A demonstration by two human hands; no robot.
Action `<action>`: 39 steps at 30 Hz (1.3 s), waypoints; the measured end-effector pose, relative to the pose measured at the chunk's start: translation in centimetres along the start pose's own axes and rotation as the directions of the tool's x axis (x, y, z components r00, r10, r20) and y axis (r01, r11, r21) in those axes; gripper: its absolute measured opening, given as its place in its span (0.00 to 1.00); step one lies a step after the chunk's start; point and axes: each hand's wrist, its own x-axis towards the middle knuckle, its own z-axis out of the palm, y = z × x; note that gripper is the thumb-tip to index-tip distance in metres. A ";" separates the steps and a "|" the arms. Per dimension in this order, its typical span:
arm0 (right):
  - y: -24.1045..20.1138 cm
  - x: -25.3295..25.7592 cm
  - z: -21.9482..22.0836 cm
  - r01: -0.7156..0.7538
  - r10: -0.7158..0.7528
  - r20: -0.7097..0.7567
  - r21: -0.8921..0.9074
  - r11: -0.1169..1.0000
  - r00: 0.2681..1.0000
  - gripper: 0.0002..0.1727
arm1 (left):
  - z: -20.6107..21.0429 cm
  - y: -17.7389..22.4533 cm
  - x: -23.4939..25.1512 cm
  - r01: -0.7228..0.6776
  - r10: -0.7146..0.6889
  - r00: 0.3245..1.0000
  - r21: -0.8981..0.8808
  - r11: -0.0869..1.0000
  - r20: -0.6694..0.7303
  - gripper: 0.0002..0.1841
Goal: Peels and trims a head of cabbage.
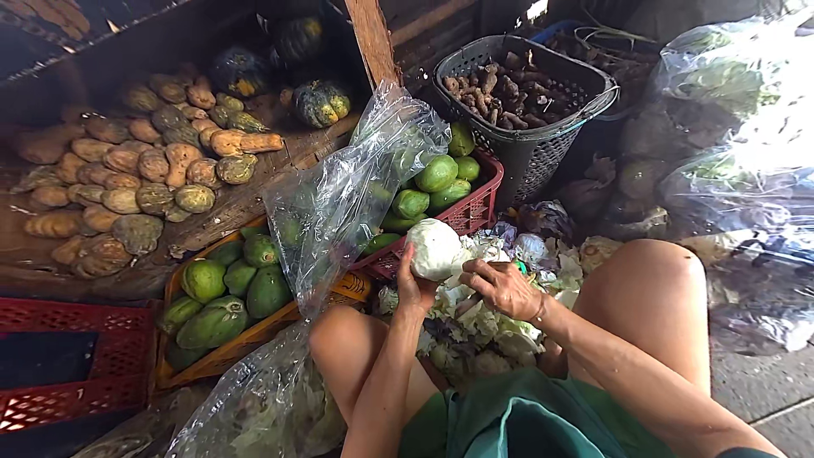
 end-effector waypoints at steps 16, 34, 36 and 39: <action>2.4 0.4 -0.8 -0.622 0.616 0.248 0.587 0.518 0.748 0.42 | -0.3 0.6 -0.5 0.138 -0.097 0.974 -0.200 0.970 0.203 0.28; 2.3 0.1 -2.1 -0.429 0.501 0.144 0.739 0.519 0.853 0.08 | -1.0 0.1 -0.9 0.253 -0.238 0.922 -0.007 0.968 0.305 0.23; 2.3 0.2 -2.4 -0.466 0.530 0.176 0.742 0.482 0.829 0.06 | -0.9 0.0 -0.4 0.267 -0.251 0.927 -0.022 0.963 0.278 0.28; 2.3 0.4 -2.4 -0.500 0.577 0.194 0.748 0.436 0.794 0.05 | -0.5 0.5 0.0 0.324 -0.322 0.931 0.022 0.946 0.173 0.40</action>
